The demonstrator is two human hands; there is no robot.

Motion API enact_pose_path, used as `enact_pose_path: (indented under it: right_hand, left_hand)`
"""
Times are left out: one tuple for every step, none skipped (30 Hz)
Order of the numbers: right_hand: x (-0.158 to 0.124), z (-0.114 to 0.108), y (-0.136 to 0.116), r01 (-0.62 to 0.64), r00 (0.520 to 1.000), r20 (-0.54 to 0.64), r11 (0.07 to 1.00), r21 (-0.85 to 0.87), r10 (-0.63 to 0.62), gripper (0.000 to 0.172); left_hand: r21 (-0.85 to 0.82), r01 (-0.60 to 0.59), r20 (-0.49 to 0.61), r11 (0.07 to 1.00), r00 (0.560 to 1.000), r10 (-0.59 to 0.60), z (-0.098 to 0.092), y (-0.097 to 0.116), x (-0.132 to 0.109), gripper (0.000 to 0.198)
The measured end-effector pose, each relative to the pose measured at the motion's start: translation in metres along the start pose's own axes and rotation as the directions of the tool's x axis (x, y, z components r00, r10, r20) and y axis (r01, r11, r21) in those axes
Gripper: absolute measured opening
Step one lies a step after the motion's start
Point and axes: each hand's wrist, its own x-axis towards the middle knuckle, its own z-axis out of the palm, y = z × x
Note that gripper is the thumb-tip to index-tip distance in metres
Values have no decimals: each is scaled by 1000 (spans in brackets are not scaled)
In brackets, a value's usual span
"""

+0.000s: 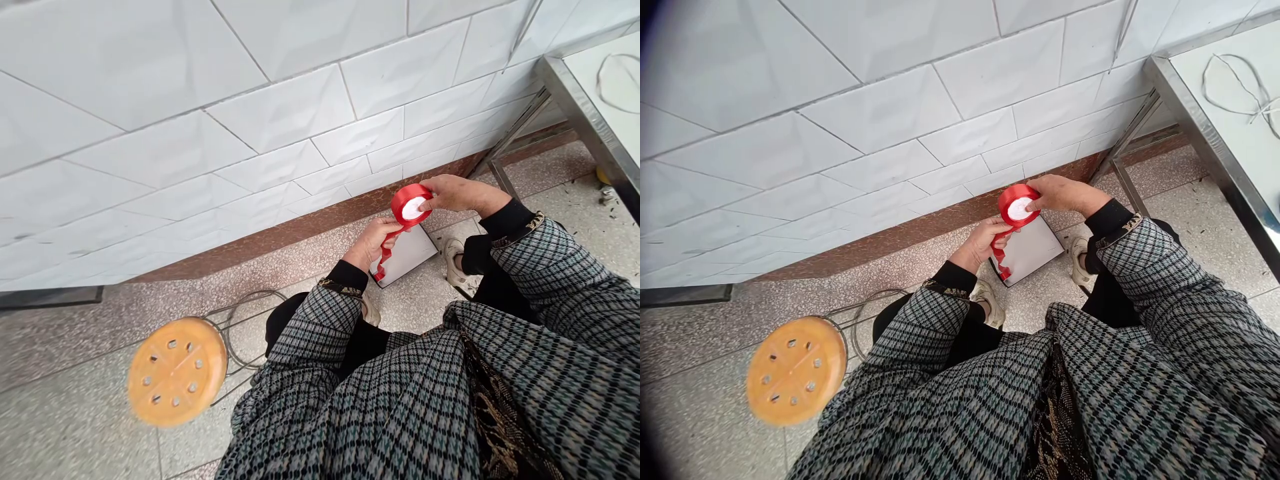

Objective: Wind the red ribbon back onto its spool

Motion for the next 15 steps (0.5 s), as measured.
enact_pose_path:
  right_hand:
    - [0,0,-1,-8,1000,6,1000,-22,8,18]
    - [-1,-1,-3,-17,1000,14,999,-44,17,17]
    - [-2,-2,-5,-23,999,23,998,-66,25,16]
    - [-2,-2,-7,-30,999,34,996,-90,33,16]
    - [-3,-3,-9,-34,998,44,993,-114,40,16]
    - [-4,-3,-11,-35,998,54,990,-138,43,16]
    - [-5,-3,-14,-34,997,61,986,-163,45,16]
    - [-6,-3,-16,-31,997,68,981,-190,45,16]
    - [-7,-1,-19,-26,996,73,975,-221,43,16]
    - [-7,1,-21,-17,996,78,966,-257,38,15]
    - [-8,3,-24,-3,996,84,955,-296,30,14]
    - [-8,6,-26,13,995,93,941,-337,19,14]
    - [-7,9,-28,32,995,99,927,-374,6,14]
    - [-7,12,-30,48,995,100,914,-402,-8,15]
    - [-6,14,-31,57,995,97,906,-419,-17,15]
  left_hand:
    - [-2,6,-1,1000,1000,-6,1,1,-1,16]
    - [-12,9,-7,1000,1000,-10,2,2,-1,20]
    - [-30,9,-20,999,1000,-9,2,3,-2,25]
    - [-53,12,-31,998,999,-14,3,4,-2,30]
    - [-76,24,-32,997,999,-27,3,5,-2,34]
    - [-94,45,-21,995,999,-47,2,5,-2,39]
    - [-104,70,1,992,998,-70,2,5,-1,44]
    - [-108,92,27,990,996,-89,2,4,-1,51]
    - [-105,108,50,989,993,-103,2,2,0,57]
    - [-96,113,60,989,992,-108,2,0,0,62]
    - [-88,109,58,990,993,-104,3,-2,1,65]
    - [-82,105,50,991,994,-101,3,-5,2,66]
    - [-80,105,39,991,994,-102,4,-7,3,67]
    - [-84,108,29,991,994,-105,5,-9,3,67]
    - [-94,112,24,989,994,-111,6,-10,4,66]
